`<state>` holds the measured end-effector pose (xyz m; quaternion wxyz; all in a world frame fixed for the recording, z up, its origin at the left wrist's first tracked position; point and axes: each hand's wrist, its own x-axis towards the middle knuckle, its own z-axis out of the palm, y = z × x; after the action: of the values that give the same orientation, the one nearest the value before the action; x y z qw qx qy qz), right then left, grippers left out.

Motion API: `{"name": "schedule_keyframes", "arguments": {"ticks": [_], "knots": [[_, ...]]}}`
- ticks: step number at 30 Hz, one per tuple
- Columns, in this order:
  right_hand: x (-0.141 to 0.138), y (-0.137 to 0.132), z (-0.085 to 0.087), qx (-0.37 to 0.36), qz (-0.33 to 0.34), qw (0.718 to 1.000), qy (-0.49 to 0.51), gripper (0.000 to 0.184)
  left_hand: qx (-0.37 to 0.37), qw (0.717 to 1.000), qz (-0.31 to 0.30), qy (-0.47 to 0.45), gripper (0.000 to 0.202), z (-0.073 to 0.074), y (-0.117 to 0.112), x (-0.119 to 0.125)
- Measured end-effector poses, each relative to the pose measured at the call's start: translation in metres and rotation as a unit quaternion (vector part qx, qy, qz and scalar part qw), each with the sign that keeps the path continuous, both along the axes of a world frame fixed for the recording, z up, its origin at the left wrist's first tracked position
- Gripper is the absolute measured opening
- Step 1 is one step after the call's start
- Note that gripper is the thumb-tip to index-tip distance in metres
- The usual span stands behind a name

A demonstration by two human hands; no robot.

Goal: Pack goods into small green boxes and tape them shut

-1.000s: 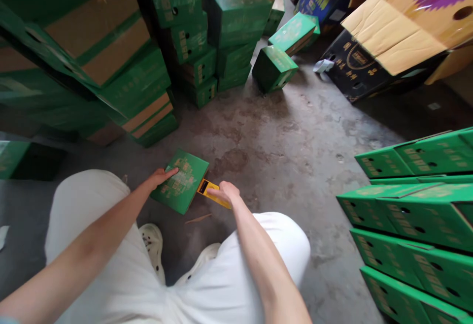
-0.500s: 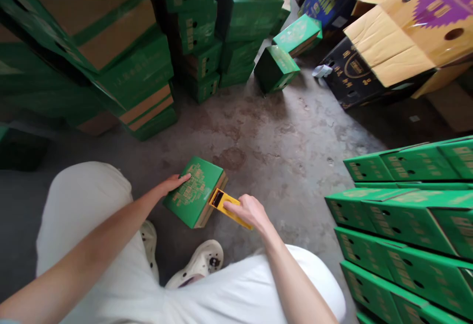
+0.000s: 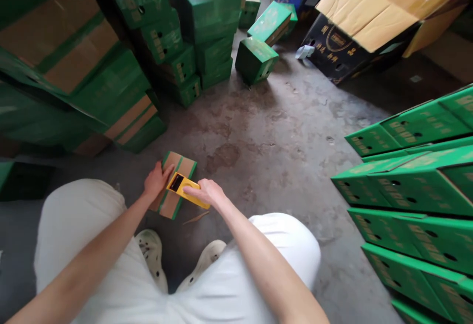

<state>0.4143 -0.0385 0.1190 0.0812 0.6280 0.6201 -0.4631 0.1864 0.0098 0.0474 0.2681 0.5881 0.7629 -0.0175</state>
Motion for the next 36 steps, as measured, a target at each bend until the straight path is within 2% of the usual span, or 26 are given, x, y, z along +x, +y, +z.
{"name": "schedule_keyframes", "arguments": {"ticks": [3, 7, 11, 14, 17, 20, 23, 27, 31, 36], "knots": [[0.007, 0.002, 0.003, 0.012, 0.017, 1.0, 0.004, 0.066, 0.008, 0.998, 0.014, 0.053, 0.073, 0.0, 0.002, -0.005], [0.043, -0.01, 0.001, -0.014, 0.017, 1.0, 0.014, 0.064, -0.007, 0.997, 0.03, 0.07, 0.074, -0.007, 0.008, -0.007], [0.086, -0.037, -0.012, -0.079, -0.024, 0.996, 0.036, 0.059, -0.009, 0.997, 0.037, 0.066, 0.076, -0.01, 0.014, -0.008], [0.1, -0.046, -0.025, -0.115, -0.05, 0.992, 0.018, 0.056, -0.015, 0.997, 0.04, 0.06, 0.078, -0.011, 0.015, -0.009], [0.088, -0.037, -0.037, -0.114, -0.033, 0.992, -0.037, 0.058, -0.015, 0.997, 0.042, 0.063, 0.079, -0.011, 0.015, -0.009], [0.055, -0.014, -0.047, -0.106, -0.017, 0.989, -0.101, 0.063, -0.011, 0.997, 0.039, 0.071, 0.076, -0.012, 0.014, -0.008], [0.021, 0.007, -0.051, -0.091, -0.01, 0.985, -0.144, 0.067, -0.007, 0.996, 0.04, 0.078, 0.075, -0.012, 0.015, -0.006], [-0.011, 0.024, -0.054, -0.076, -0.021, 0.985, -0.154, 0.059, -0.009, 0.996, 0.038, 0.079, 0.074, -0.01, 0.016, -0.004], [-0.022, 0.033, -0.063, -0.072, -0.038, 0.983, -0.163, 0.049, -0.014, 0.996, 0.042, 0.076, 0.074, -0.007, 0.017, -0.005], [-0.009, 0.036, -0.071, -0.04, -0.063, 0.98, -0.186, 0.051, -0.023, 0.997, 0.034, 0.071, 0.072, -0.005, 0.019, -0.006]]}}
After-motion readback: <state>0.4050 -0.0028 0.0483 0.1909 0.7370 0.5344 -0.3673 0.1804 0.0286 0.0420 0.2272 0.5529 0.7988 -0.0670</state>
